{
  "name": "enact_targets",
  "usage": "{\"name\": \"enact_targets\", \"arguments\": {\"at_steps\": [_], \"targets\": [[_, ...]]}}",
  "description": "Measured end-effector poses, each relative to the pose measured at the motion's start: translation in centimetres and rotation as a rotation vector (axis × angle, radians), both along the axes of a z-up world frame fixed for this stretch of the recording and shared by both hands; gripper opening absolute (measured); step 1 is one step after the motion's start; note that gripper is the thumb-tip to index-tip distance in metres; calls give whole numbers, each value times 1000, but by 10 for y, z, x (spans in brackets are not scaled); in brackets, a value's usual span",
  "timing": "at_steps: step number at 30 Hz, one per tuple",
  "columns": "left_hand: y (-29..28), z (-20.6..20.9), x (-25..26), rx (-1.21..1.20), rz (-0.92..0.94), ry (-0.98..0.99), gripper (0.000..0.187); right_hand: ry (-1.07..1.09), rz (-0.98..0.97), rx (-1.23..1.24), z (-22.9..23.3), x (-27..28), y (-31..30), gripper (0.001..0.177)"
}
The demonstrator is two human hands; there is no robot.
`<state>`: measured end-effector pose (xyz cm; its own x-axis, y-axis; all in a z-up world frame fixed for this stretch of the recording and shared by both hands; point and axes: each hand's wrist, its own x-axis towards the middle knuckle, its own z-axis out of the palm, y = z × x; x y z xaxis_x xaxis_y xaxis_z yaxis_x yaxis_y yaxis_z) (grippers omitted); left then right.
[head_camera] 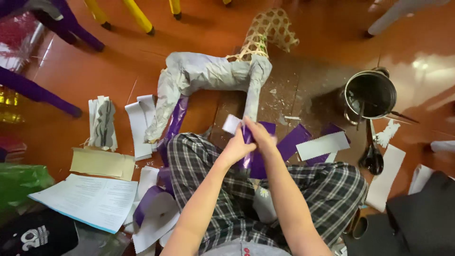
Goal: Decorating a giraffe-shaped frame by wrapping it with purple and white paper strips.
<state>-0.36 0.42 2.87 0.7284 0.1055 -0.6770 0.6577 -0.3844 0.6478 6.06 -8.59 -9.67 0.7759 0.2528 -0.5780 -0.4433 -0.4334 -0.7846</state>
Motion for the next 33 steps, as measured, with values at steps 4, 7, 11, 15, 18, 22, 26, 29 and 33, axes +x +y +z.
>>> {"name": "enact_targets", "arguments": {"at_steps": [4, 7, 11, 15, 18, 22, 26, 29, 33], "targets": [[2, 38, -5, -95, -44, -79, 106, 311, -414, 530, -52, 23, -4, 44], [2, 27, -16, -55, -77, -132, 107, 463, -491, 643, -55, 20, -6, 45], [10, -3, -12, 63, 40, -273, 103, 602, -609, 822, -79, 12, 3, 58], [22, -29, 32, 190, 302, -864, 101, 496, -588, 802, -36, -2, 7, 57], [13, -8, 61, 219, 359, -1108, 80, -281, -227, 341, 14, -12, 0, 86], [-31, -19, 75, 127, 22, -921, 75, -758, -236, 110, 41, -24, -8, 67], [-40, -11, 59, 112, -230, -787, 85, -402, -638, 327, 13, -16, -15, 35], [-15, -46, 58, 154, 143, -585, 87, -108, -926, 502, -21, -7, -14, 45], [1, -74, 49, 69, -45, -198, 106, 91, -1024, 747, -92, -2, -13, 45]]}}
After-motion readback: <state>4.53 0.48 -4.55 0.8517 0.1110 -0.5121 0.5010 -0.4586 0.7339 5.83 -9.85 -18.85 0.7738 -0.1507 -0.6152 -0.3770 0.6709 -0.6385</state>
